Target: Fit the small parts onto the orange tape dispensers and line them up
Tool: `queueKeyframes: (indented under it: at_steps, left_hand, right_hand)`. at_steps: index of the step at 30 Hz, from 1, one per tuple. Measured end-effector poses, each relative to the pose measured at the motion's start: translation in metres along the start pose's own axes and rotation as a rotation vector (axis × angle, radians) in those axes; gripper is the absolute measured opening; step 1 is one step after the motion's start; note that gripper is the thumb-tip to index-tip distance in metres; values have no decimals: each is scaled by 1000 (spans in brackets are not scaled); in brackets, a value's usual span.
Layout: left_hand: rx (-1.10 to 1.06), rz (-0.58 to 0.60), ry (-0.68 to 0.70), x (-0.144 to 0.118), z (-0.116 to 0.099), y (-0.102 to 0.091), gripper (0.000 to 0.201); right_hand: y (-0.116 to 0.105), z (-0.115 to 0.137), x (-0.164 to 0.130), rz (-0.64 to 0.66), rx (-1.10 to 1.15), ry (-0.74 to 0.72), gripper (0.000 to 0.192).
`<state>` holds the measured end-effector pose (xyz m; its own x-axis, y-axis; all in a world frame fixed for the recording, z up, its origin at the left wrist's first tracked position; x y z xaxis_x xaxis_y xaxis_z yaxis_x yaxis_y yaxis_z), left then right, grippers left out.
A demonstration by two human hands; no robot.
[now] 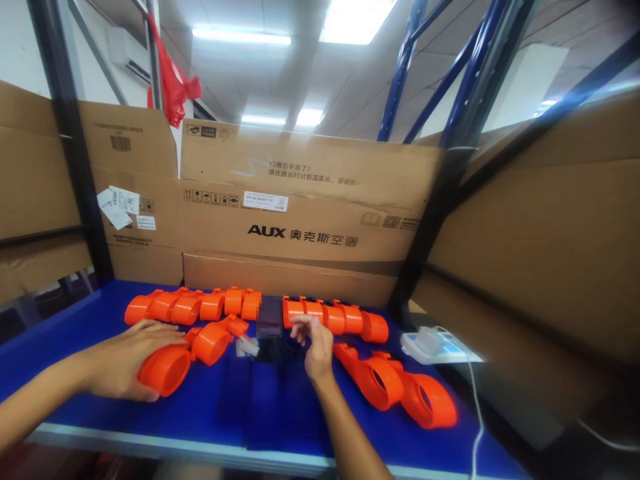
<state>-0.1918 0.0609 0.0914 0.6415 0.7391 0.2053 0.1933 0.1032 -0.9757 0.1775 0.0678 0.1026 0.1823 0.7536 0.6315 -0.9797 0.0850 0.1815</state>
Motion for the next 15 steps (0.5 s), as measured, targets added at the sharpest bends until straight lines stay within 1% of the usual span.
queueKeyframes:
  at_steps: [3,6,8,10,13,14,15]
  left_hand:
    - [-8,24,-41,-5,3,-2,89]
    - [-16,83,-139,-15,13,-4,89]
    - [-39,115,-177,-21,17,-7,87]
    - [-59,117,-177,-25,16,-11,79]
    - [-103,89,-157,-28,7,-15,66]
    - [-127,47,-169,-28,4,-16,62]
    - [-163,-48,-210,-30,3,-21,58]
  right_hand:
    - [-1,0,0,-8,9,-8,57]
    - [-1,1,0,-14,19,-14,56]
    - [-1,2,0,-14,24,-18,56]
    - [0,3,0,-16,25,-21,55]
    - [-1,4,0,-33,25,-19,55]
    - [-2,4,0,-41,25,-16,55]
    - [-3,3,0,-48,24,-12,56]
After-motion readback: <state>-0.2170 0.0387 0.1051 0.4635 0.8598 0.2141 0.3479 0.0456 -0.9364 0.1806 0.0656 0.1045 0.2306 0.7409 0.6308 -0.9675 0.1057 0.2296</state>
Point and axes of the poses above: each hand's wrist, its own x-axis towards the middle knuckle, its own y-axis out of the palm, z = x × y, the point moved 9 cm from there along x, towards the middle knuckle, and after that the axes turned 6 degrees about x, right-handed, at the moved point
